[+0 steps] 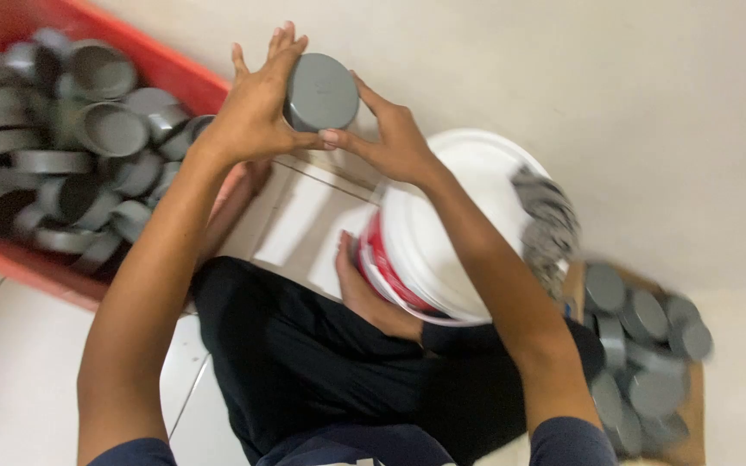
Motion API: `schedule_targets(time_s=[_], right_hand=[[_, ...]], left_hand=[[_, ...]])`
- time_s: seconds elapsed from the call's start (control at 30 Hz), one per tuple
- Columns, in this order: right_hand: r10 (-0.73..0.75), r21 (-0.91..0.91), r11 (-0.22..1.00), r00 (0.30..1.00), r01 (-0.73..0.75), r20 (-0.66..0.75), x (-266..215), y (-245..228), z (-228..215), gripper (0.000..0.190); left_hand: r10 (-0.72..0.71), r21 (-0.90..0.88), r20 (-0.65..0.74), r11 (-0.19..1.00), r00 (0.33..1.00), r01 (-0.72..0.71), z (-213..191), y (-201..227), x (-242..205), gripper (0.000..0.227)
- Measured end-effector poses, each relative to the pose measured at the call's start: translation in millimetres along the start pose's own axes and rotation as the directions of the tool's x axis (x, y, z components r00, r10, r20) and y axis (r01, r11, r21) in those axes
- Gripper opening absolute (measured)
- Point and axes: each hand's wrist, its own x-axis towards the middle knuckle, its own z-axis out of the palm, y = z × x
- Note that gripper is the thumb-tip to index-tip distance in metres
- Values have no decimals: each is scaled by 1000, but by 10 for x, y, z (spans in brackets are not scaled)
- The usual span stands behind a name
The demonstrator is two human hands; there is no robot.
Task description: Cleaning plastic pipe caps by wiping them with a cloth and transferring them from a bin to a box.
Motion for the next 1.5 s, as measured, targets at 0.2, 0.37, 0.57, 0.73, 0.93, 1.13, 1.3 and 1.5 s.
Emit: schedule_targets(time_s=[0.2,0.37,0.57,0.73,0.93,1.13,1.3,1.5], right_hand=[[54,-211,968,934,-135,-352,-1441,152,-925,44],[235,-432,797,875,-423,-423,-2191,787,-944,45],[195,-161,923,786,-349,-587,-2273,769,-957,24],[42,-116,985,840,-124,-541,-2119,603,-757,38],[-199,-445,894,941,60,-273,-2167,524,-493,26],[-63,-436,897,951,-79,-302,-2139,537,-631,26],[-110,-563,822,944,-89,-310,-1979,553,-499,32],[-105,-353,935,960,6,-260,-2298,531,-637,21]], left_hand=[[251,-111,161,965,954,-236,711,1159,199,108],[296,-147,399,955,868,-258,1333,1606,305,111],[266,-185,500,963,824,-198,1391,1743,341,107],[260,-179,488,964,834,-196,1437,1708,295,106],[278,-100,464,960,841,-262,1511,1621,305,109],[257,-17,443,960,859,-279,1415,1719,295,105],[240,37,419,959,875,-281,1497,1642,294,113],[216,-37,418,975,882,-221,1477,1650,280,109]])
